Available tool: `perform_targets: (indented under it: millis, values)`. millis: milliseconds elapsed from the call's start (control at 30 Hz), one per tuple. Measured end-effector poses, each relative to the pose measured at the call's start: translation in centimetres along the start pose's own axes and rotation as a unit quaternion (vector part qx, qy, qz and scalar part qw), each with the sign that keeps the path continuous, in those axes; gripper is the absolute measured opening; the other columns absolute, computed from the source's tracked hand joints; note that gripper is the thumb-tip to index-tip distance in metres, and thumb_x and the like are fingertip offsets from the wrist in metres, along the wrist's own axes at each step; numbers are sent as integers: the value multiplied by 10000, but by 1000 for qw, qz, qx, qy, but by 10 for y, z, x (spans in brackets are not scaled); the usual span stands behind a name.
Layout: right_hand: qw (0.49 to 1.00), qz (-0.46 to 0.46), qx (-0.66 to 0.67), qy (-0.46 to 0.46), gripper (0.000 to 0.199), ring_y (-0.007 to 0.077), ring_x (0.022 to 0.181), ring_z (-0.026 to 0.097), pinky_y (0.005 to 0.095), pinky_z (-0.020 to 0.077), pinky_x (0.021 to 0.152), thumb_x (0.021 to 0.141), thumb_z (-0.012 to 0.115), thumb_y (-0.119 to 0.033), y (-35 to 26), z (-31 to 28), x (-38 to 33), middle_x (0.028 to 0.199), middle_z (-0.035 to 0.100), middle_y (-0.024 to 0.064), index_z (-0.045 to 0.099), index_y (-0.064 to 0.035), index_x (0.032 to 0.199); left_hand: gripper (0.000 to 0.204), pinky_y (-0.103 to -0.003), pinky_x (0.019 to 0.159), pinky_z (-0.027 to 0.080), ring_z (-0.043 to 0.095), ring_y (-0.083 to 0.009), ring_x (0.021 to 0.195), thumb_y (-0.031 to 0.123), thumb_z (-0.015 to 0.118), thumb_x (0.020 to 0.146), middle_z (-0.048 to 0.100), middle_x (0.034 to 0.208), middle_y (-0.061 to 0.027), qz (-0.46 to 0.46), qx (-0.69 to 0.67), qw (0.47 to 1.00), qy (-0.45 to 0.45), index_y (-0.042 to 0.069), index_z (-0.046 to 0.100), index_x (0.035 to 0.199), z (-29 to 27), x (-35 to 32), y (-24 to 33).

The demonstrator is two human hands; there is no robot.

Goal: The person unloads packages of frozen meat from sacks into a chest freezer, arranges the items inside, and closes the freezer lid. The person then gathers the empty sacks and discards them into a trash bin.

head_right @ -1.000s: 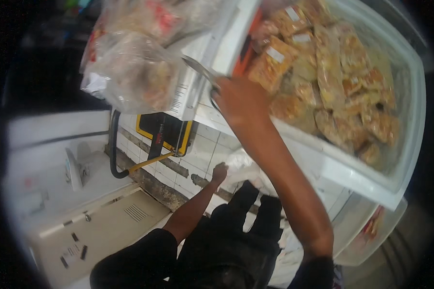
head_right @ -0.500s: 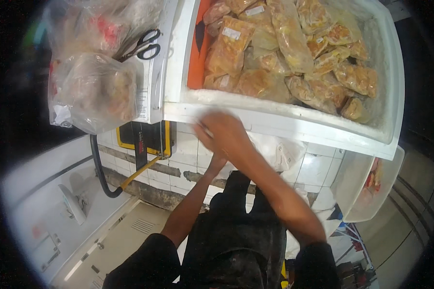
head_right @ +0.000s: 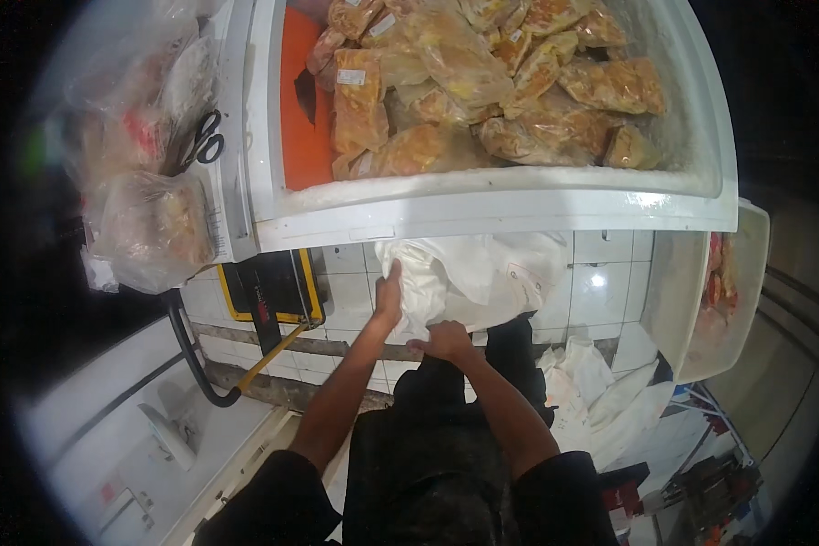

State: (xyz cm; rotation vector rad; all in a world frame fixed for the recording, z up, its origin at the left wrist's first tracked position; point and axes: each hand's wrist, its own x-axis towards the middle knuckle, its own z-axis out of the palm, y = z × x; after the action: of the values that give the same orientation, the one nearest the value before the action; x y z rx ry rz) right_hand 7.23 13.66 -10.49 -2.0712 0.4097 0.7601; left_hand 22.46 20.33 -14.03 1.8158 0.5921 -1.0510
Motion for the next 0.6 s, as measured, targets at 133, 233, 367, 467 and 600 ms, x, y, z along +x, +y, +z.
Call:
perform_targets:
  millis: [133, 233, 367, 467, 600]
  values:
    - [995, 11, 65, 72, 598, 379, 711, 613, 457, 484, 688, 819, 503, -603, 3, -1, -40, 710, 628, 204, 670, -32, 751, 603, -428, 830, 515, 580, -277, 1005, 456, 465, 927, 551, 1139, -181, -75, -245, 964, -71, -87, 471, 1190, 12, -6, -11]
    - [987, 26, 86, 132, 500, 382, 720, 610, 458, 482, 697, 813, 569, -516, 30, -23, -90, 718, 623, 213, 665, -36, 706, 571, -425, 844, 518, 579, -273, 1035, 440, 433, 944, 546, 1187, -135, -109, -338, 919, -172, -35, 427, 1260, 54, -30, -18]
    - [990, 0, 40, 132, 318, 378, 788, 619, 448, 486, 735, 785, 649, -357, 33, -43, -162, 794, 640, 207, 674, -41, 762, 511, -410, 847, 519, 577, -269, 1046, 375, 434, 958, 545, 1183, -150, -66, -234, 941, -236, -33, 423, 1266, 70, -166, 39]
    - [951, -59, 155, 260, 233, 367, 816, 614, 426, 491, 722, 740, 679, -227, 36, -63, -224, 883, 653, 182, 672, -58, 900, 442, -346, 851, 496, 579, -237, 1029, 255, 500, 944, 555, 1168, -162, -33, -201, 961, -185, -68, 441, 1240, 80, -232, 37]
    - [941, -123, 114, 293, 179, 352, 710, 600, 380, 474, 672, 671, 640, -87, 39, -122, -285, 816, 651, 148, 668, -62, 846, 370, -310, 831, 477, 588, -212, 987, 176, 535, 921, 585, 1121, -151, 52, -175, 967, -176, -84, 502, 1181, 90, -303, 47]
